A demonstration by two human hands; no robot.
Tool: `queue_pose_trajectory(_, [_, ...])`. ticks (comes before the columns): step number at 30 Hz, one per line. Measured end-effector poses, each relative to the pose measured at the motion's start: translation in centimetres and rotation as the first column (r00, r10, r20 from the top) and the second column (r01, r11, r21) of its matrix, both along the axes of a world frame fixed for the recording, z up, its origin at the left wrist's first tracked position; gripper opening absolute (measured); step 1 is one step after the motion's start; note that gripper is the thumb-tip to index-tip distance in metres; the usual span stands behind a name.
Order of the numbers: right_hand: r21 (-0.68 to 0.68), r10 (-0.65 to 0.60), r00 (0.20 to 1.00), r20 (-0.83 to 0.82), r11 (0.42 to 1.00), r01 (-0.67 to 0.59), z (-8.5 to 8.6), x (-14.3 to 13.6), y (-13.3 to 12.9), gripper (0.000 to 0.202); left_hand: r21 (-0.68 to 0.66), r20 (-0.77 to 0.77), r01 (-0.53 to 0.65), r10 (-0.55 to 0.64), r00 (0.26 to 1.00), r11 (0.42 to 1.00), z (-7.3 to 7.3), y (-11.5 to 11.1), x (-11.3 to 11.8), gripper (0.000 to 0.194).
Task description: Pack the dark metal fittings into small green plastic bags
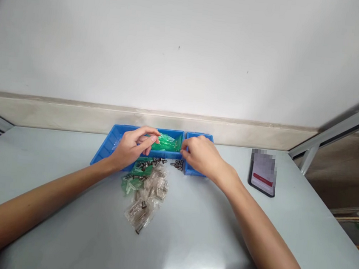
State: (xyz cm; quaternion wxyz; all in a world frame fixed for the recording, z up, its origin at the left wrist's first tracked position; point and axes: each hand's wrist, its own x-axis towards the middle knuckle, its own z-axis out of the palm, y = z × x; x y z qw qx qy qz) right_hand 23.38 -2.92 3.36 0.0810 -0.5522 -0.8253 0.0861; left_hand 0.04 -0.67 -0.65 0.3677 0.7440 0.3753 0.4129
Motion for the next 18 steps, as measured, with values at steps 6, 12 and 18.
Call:
queue_pose_trajectory(6, [0.122,0.170,0.967,0.192,0.973,-0.195,-2.1,-3.4,-2.2,0.021,0.000,-0.022,-0.004,0.004,1.000,1.000,0.0,0.0,0.1,0.026])
queue_pose_trajectory(12, [-0.040,0.275,0.935,0.226,0.961,-0.273,-3.3,-5.3,-3.5,0.018,0.050,-0.025,0.002,-0.001,1.000,0.999,0.1,0.0,-0.1,0.023])
queue_pose_trajectory(18, [-0.165,0.344,0.922,0.176,0.934,-0.317,-2.0,-5.6,-4.4,0.018,0.089,-0.034,0.019,-0.016,0.999,0.996,0.0,0.2,-0.1,0.022])
